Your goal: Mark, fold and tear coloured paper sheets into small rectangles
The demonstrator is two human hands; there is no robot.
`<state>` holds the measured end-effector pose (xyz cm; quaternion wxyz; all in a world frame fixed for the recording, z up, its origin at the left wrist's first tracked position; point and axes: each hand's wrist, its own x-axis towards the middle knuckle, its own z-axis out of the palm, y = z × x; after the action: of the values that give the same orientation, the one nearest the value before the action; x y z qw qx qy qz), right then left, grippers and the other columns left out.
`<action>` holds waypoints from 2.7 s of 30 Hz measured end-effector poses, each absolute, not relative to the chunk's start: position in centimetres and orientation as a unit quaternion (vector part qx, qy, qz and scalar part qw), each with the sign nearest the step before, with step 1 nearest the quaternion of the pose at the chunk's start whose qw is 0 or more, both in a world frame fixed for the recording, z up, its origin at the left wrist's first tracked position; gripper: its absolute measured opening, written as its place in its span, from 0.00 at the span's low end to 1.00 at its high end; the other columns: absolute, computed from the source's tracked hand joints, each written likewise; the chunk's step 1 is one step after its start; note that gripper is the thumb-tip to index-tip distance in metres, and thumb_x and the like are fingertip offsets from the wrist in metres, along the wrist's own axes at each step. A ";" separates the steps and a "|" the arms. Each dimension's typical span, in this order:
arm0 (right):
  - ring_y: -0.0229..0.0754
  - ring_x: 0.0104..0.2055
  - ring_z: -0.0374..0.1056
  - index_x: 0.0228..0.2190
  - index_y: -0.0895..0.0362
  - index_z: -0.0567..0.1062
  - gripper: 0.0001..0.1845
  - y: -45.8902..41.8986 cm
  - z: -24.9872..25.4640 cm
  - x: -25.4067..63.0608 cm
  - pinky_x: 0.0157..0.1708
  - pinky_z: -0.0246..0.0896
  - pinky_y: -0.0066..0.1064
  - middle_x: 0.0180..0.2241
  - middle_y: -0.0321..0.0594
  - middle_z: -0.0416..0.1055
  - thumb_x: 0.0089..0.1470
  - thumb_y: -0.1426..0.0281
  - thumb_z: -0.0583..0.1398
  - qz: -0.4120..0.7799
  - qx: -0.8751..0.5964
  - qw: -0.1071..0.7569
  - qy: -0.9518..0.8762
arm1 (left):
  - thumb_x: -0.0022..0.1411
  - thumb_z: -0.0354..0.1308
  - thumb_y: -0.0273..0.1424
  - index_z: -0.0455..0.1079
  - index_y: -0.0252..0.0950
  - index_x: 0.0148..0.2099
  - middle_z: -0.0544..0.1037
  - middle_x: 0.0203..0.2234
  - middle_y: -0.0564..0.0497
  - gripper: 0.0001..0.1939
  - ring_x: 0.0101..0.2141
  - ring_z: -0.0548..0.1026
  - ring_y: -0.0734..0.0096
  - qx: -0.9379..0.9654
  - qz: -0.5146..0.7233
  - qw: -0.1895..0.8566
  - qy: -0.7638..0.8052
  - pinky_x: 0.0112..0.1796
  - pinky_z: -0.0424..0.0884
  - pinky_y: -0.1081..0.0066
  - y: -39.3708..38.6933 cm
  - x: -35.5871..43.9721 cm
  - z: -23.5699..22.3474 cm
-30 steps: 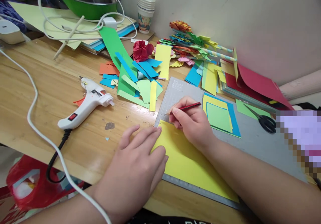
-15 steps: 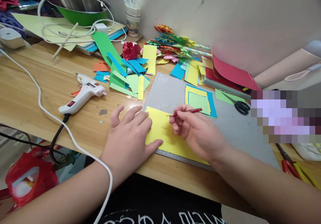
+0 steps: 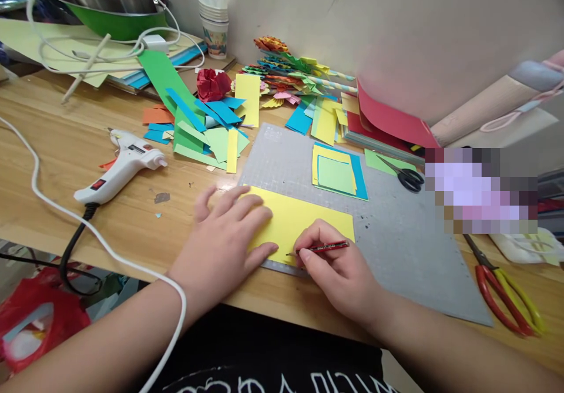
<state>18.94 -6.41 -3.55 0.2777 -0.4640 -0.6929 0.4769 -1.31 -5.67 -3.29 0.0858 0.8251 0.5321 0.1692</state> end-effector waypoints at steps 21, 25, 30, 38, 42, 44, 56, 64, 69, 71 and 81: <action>0.35 0.22 0.57 0.27 0.53 0.62 0.06 -6.7 -4.0 18.8 0.22 0.53 0.27 0.21 0.31 0.61 0.50 0.77 0.54 0.394 -0.448 0.239 -0.767 | 0.62 0.57 0.40 0.73 0.50 0.47 0.75 0.51 0.57 0.12 0.60 0.61 0.58 0.831 0.201 0.166 0.492 0.60 0.33 0.47 -5.9 -1.3 -3.7; 0.35 0.22 0.57 0.27 0.53 0.62 0.06 -6.6 -3.9 18.7 0.22 0.54 0.27 0.21 0.30 0.61 0.50 0.76 0.54 0.381 -0.448 0.232 -0.775 | 0.61 0.57 0.40 0.73 0.49 0.47 0.75 0.51 0.56 0.12 0.59 0.62 0.58 0.833 0.204 0.163 0.487 0.61 0.34 0.48 -6.0 -1.4 -3.7; 0.34 0.20 0.56 0.27 0.53 0.60 0.06 -6.5 -3.9 18.5 0.22 0.52 0.27 0.21 0.29 0.60 0.51 0.76 0.53 0.355 -0.436 0.206 -0.801 | 0.64 0.55 0.36 0.74 0.49 0.46 0.76 0.50 0.56 0.10 0.59 0.62 0.58 0.831 0.208 0.168 0.489 0.60 0.33 0.47 -5.9 -1.3 -3.6; 0.36 0.23 0.59 0.27 0.53 0.60 0.06 -6.4 -3.9 18.6 0.24 0.52 0.29 0.23 0.33 0.63 0.53 0.75 0.52 0.360 -0.413 0.191 -0.815 | 0.63 0.55 0.36 0.74 0.49 0.45 0.76 0.49 0.58 0.09 0.59 0.62 0.59 0.826 0.209 0.181 0.491 0.60 0.32 0.48 -5.8 -1.3 -3.7; 0.36 0.23 0.59 0.26 0.53 0.60 0.06 -6.4 -3.8 18.7 0.24 0.53 0.29 0.23 0.33 0.64 0.53 0.75 0.53 0.376 -0.407 0.190 -0.811 | 0.63 0.55 0.35 0.74 0.48 0.45 0.76 0.49 0.57 0.09 0.59 0.62 0.59 0.828 0.211 0.182 0.487 0.60 0.32 0.48 -5.9 -1.3 -3.7; 0.36 0.24 0.60 0.27 0.53 0.60 0.06 -6.5 -3.9 18.7 0.24 0.55 0.29 0.23 0.33 0.64 0.54 0.74 0.52 0.382 -0.419 0.209 -0.797 | 0.63 0.56 0.36 0.73 0.48 0.45 0.76 0.50 0.57 0.10 0.59 0.62 0.59 0.828 0.211 0.183 0.486 0.60 0.32 0.49 -5.9 -1.4 -3.7; 0.35 0.23 0.58 0.27 0.54 0.60 0.06 -6.6 -4.2 18.7 0.23 0.54 0.28 0.23 0.32 0.63 0.54 0.75 0.52 0.373 -0.410 0.214 -0.805 | 0.63 0.56 0.37 0.73 0.49 0.46 0.75 0.50 0.60 0.09 0.60 0.61 0.61 0.829 0.205 0.184 0.486 0.60 0.30 0.52 -5.9 -1.5 -4.0; 0.34 0.23 0.57 0.26 0.54 0.60 0.07 -6.7 -4.1 18.7 0.23 0.53 0.29 0.23 0.31 0.62 0.53 0.76 0.53 0.382 -0.402 0.197 -0.808 | 0.63 0.56 0.38 0.72 0.50 0.46 0.75 0.51 0.61 0.09 0.60 0.60 0.61 0.829 0.203 0.180 0.489 0.60 0.30 0.51 -5.9 -1.4 -4.0; 0.35 0.25 0.62 0.31 0.52 0.67 0.06 -6.0 -4.0 19.1 0.24 0.57 0.28 0.26 0.33 0.67 0.60 0.70 0.53 0.438 -0.461 0.375 -0.675 | 0.62 0.56 0.38 0.71 0.52 0.47 0.74 0.52 0.62 0.10 0.60 0.61 0.61 0.830 0.195 0.185 0.489 0.59 0.31 0.49 -5.9 -1.6 -4.0; 0.36 0.26 0.64 0.38 0.50 0.67 0.07 -5.1 -3.5 19.9 0.24 0.58 0.29 0.30 0.35 0.71 0.63 0.66 0.50 0.435 -0.476 0.426 -0.635 | 0.62 0.56 0.38 0.70 0.54 0.48 0.73 0.53 0.63 0.11 0.60 0.60 0.61 0.835 0.190 0.182 0.484 0.59 0.31 0.48 -5.8 -1.8 -4.1; 0.43 0.35 0.66 0.37 0.52 0.63 0.07 -1.4 -2.1 26.6 0.33 0.60 0.36 0.37 0.38 0.70 0.57 0.64 0.54 0.274 -0.619 0.152 -0.720 | 0.58 0.58 0.45 0.69 0.52 0.51 0.70 0.56 0.61 0.18 0.61 0.58 0.56 0.847 0.159 0.160 0.481 0.59 0.37 0.46 -5.9 -2.0 -3.8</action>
<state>26.55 -1.37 -2.10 0.1521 -0.6194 -0.7198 0.2740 -1.98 -5.91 -3.84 0.1601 0.8474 0.4805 0.1592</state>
